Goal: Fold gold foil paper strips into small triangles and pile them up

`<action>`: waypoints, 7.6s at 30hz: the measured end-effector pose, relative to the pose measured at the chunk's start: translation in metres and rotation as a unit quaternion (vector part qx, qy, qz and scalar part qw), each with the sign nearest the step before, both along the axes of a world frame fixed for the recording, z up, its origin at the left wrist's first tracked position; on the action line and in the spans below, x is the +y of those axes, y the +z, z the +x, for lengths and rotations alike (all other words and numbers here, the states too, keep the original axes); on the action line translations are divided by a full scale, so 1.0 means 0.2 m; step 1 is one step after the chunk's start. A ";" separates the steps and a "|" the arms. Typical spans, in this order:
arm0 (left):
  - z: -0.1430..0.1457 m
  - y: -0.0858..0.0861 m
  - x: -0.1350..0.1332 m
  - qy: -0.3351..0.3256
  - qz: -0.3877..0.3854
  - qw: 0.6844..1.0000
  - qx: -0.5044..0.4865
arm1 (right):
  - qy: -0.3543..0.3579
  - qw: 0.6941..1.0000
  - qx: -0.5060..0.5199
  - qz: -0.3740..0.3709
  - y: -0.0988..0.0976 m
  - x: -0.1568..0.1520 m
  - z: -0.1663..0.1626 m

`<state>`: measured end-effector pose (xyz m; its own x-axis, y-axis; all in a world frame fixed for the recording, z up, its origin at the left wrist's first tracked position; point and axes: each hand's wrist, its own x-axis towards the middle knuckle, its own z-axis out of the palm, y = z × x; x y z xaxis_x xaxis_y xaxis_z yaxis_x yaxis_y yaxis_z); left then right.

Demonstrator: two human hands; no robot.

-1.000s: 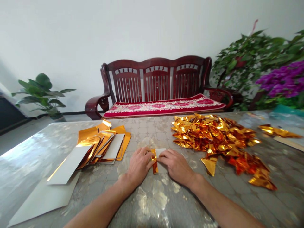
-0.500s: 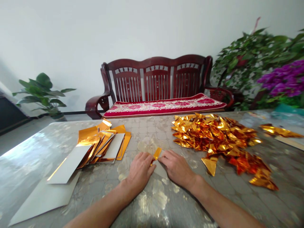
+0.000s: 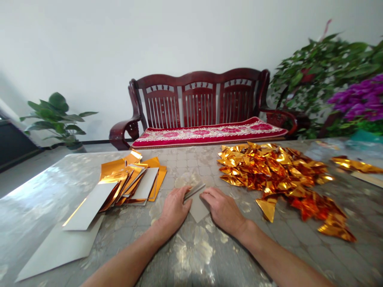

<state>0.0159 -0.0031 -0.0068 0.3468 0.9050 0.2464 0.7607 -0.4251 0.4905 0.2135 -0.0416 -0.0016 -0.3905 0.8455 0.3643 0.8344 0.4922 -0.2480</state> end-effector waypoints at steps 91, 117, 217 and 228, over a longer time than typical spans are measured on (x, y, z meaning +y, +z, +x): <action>0.02 0.04 0.02 0.004 0.073 0.990 0.118 | -0.128 0.988 -0.075 0.045 0.00 0.08 0.02; 0.01 0.06 0.06 0.080 -0.001 0.993 0.090 | -0.137 0.987 -0.073 0.041 -0.02 0.09 0.02; 0.00 0.07 -0.15 -0.154 0.109 0.956 0.226 | -0.114 0.978 -0.174 -0.012 0.02 -0.07 0.07; 0.04 0.06 -0.11 -0.175 0.058 0.974 0.133 | -0.046 0.982 -0.172 0.068 0.04 0.00 0.05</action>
<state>0.0230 -0.0244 0.0050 0.6938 0.6919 0.1998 0.6533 -0.7214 0.2299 0.2236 -0.0413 0.0062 -0.4337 0.8358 0.3367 0.9001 0.4191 0.1190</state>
